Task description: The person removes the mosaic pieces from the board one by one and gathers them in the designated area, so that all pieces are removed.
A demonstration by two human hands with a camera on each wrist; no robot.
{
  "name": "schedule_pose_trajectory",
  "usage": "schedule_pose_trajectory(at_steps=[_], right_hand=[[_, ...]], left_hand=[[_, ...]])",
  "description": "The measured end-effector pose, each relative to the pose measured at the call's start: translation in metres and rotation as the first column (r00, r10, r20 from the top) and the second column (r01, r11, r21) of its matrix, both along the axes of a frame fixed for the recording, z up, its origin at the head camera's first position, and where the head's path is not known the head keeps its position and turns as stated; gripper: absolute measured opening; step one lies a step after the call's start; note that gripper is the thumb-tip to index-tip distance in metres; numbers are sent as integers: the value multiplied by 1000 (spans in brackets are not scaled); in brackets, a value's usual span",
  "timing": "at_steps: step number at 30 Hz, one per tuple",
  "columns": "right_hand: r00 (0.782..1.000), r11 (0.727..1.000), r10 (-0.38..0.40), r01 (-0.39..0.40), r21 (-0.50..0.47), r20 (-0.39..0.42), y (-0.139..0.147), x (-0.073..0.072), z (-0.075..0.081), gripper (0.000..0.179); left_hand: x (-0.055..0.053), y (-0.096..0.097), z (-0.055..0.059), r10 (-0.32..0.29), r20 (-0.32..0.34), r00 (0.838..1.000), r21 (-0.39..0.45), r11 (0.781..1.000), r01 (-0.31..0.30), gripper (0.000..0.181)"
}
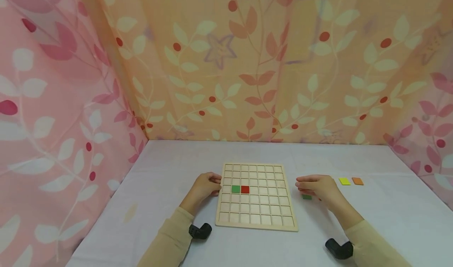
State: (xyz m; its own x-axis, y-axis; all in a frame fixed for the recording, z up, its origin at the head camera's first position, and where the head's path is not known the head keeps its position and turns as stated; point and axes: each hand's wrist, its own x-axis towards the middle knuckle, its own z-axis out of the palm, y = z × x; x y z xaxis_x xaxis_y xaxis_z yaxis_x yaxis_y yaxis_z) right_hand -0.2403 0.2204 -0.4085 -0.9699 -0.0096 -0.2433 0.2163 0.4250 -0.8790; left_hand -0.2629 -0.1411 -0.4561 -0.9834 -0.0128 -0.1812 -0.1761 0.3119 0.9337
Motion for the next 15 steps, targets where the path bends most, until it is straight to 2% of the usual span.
schedule_pose_trajectory(at_steps=[6, 11, 15], right_hand=[[1000, 994, 22, -23, -107, -9, -33, -3, 0, 44], [998, 976, 50, -57, -209, -39, -60, -7, -2, 44], [996, 967, 74, -83, -240, -49, -77, -11, -5, 42]], left_hand=[[0, 1, 2, -5, 2, 1000, -14, 1000, 5, 33], [0, 1, 2, 2, -1, 1000, -13, 1000, -2, 33], [0, 0, 2, 4, -3, 1000, -14, 1000, -4, 33]])
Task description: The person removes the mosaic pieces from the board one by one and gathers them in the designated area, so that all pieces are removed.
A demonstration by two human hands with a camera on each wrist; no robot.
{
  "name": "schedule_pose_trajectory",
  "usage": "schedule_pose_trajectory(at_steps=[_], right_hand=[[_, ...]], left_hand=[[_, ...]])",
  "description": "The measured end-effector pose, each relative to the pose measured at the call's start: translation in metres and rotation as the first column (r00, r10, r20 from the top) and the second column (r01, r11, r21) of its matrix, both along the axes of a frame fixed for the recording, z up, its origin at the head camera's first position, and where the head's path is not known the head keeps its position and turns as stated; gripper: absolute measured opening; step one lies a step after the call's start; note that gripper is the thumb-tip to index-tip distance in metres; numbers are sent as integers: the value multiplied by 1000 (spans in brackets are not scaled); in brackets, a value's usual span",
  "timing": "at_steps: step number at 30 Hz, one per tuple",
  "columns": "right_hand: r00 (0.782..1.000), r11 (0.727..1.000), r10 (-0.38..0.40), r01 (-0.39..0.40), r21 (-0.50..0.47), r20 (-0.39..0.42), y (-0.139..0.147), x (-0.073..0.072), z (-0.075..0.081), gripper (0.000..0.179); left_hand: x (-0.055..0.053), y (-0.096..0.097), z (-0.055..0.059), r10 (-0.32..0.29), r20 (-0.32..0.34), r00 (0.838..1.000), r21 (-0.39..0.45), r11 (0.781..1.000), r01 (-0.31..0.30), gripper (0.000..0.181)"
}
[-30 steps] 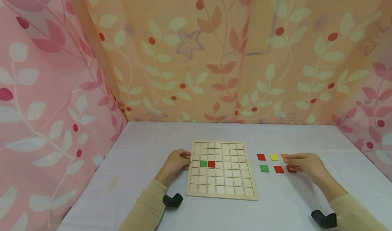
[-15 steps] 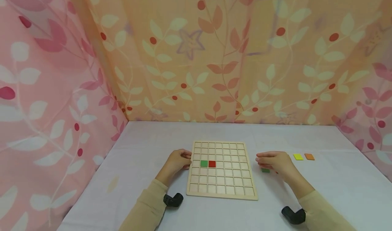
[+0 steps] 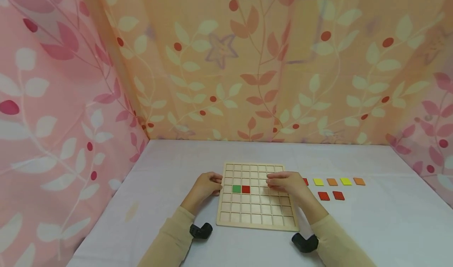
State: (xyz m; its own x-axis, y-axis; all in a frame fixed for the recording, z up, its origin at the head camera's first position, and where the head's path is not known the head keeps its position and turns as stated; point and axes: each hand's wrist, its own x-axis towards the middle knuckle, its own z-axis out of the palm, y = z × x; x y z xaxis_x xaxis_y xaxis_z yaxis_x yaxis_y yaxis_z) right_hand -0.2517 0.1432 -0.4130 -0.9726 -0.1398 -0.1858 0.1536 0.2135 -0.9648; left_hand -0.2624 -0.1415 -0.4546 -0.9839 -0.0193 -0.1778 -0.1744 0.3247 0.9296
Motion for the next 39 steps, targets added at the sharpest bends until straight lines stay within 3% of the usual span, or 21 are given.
schedule_pose_trajectory(at_steps=[11, 20, 30, 39], right_hand=[[998, 995, 69, -69, -70, 0, -31, -5, -10, 38], [996, 990, 64, -55, -133, 68, -43, -6, -18, 34], [987, 993, 60, -44, -111, 151, -48, -9, -18, 33], [985, 995, 81, -72, -62, 150, -51, -9, -14, 30]], left_hand=[[-3, 0, -1, -3, 3, 1000, -6, 1000, 3, 32], [0, -1, -1, -21, -6, 1000, -9, 1000, 20, 32], [0, 0, -2, -8, -18, 1000, -12, 1000, 8, 31], [-1, 0, -3, -12, -16, 1000, 0, 1000, 12, 31]])
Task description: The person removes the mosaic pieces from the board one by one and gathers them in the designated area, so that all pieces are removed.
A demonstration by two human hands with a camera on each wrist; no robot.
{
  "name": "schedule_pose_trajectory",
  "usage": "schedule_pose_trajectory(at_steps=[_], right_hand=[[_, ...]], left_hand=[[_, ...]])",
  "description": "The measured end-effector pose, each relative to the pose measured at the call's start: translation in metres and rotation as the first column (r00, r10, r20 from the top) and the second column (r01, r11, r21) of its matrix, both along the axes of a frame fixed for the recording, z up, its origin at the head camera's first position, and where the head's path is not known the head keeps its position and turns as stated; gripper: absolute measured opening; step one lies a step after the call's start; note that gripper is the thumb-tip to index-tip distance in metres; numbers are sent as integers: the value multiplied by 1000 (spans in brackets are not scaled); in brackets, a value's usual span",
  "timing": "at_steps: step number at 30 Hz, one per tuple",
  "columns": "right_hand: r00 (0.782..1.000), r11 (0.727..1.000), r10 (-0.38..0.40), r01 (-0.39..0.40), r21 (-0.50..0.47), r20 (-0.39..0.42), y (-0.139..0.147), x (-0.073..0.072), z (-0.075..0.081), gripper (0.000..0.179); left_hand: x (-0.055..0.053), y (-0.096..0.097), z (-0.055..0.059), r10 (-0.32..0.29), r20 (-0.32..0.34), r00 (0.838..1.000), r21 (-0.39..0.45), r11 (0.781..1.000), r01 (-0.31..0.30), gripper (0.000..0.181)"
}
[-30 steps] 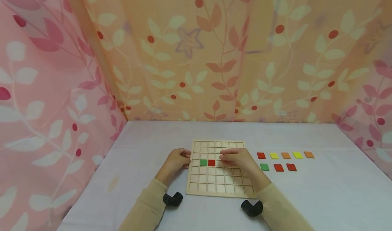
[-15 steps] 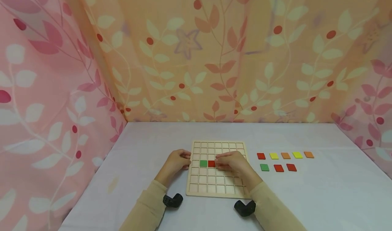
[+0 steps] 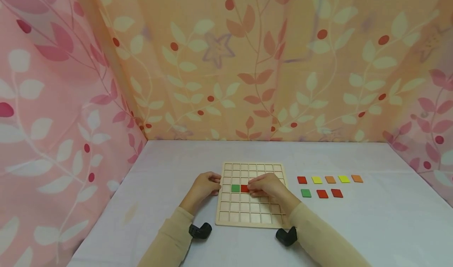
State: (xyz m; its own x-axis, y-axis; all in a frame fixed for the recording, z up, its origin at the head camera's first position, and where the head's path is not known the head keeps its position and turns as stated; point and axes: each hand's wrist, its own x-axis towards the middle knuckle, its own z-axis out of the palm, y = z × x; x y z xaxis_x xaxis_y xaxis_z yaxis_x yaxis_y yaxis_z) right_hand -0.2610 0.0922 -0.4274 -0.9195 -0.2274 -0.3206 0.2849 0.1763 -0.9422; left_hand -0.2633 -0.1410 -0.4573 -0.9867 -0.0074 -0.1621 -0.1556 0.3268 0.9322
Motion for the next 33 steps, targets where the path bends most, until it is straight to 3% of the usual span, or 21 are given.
schedule_pose_trajectory(at_steps=[21, 33], right_hand=[[1000, 995, -18, 19, 98, -6, -7, -2, 4, 20], [999, 997, -36, 35, 71, 9, -6, -4, 2, 22]], left_hand=[[0, -1, 2, 3, 10, 1000, -8, 1000, -3, 31], [-1, -2, 0, -11, 2, 1000, -6, 1000, 11, 34]])
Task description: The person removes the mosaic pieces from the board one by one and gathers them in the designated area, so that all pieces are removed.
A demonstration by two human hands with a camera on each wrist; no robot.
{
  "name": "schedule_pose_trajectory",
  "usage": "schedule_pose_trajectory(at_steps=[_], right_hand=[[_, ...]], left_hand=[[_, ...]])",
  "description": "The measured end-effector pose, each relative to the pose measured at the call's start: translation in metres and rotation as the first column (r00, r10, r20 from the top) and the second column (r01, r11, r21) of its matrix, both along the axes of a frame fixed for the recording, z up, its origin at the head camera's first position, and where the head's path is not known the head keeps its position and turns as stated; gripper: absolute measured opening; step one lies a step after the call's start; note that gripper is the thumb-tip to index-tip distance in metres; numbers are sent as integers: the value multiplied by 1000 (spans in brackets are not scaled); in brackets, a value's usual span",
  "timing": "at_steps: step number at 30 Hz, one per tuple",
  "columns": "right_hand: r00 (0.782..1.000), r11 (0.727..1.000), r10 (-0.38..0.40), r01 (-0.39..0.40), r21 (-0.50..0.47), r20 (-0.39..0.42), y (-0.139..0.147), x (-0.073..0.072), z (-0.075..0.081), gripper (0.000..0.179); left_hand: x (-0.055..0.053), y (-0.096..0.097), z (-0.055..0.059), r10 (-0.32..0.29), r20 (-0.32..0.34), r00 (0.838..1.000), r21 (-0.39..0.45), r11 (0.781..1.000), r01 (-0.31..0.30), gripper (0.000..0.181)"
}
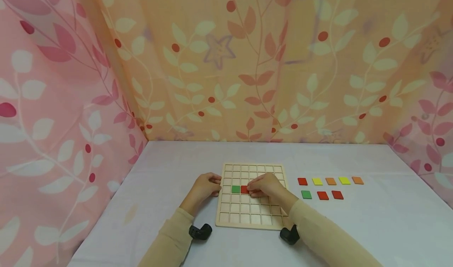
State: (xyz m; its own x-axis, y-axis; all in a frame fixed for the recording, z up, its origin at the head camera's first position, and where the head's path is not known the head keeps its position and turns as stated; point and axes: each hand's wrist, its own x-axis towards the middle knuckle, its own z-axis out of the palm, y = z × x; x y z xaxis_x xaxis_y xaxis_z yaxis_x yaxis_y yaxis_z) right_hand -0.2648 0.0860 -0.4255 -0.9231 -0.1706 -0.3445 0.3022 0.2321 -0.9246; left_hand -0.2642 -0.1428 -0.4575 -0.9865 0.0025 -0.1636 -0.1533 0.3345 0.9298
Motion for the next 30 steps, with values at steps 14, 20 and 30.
schedule_pose_trajectory(at_steps=[14, 20, 30], right_hand=[[1000, 1000, -8, 9, 16, -30, -2, -4, -3, 14], [999, 1000, 13, -12, 18, -37, -3, -4, -1, 14], [999, 999, 28, -26, 46, -41, -2, 0, 3, 14]], left_hand=[[0, 1, 0, 14, 17, 1000, -7, 1000, -14, 33], [0, 1, 1, 20, 13, 1000, -13, 1000, -19, 33], [-1, 0, 0, 2, 23, 1000, 8, 1000, -2, 32]])
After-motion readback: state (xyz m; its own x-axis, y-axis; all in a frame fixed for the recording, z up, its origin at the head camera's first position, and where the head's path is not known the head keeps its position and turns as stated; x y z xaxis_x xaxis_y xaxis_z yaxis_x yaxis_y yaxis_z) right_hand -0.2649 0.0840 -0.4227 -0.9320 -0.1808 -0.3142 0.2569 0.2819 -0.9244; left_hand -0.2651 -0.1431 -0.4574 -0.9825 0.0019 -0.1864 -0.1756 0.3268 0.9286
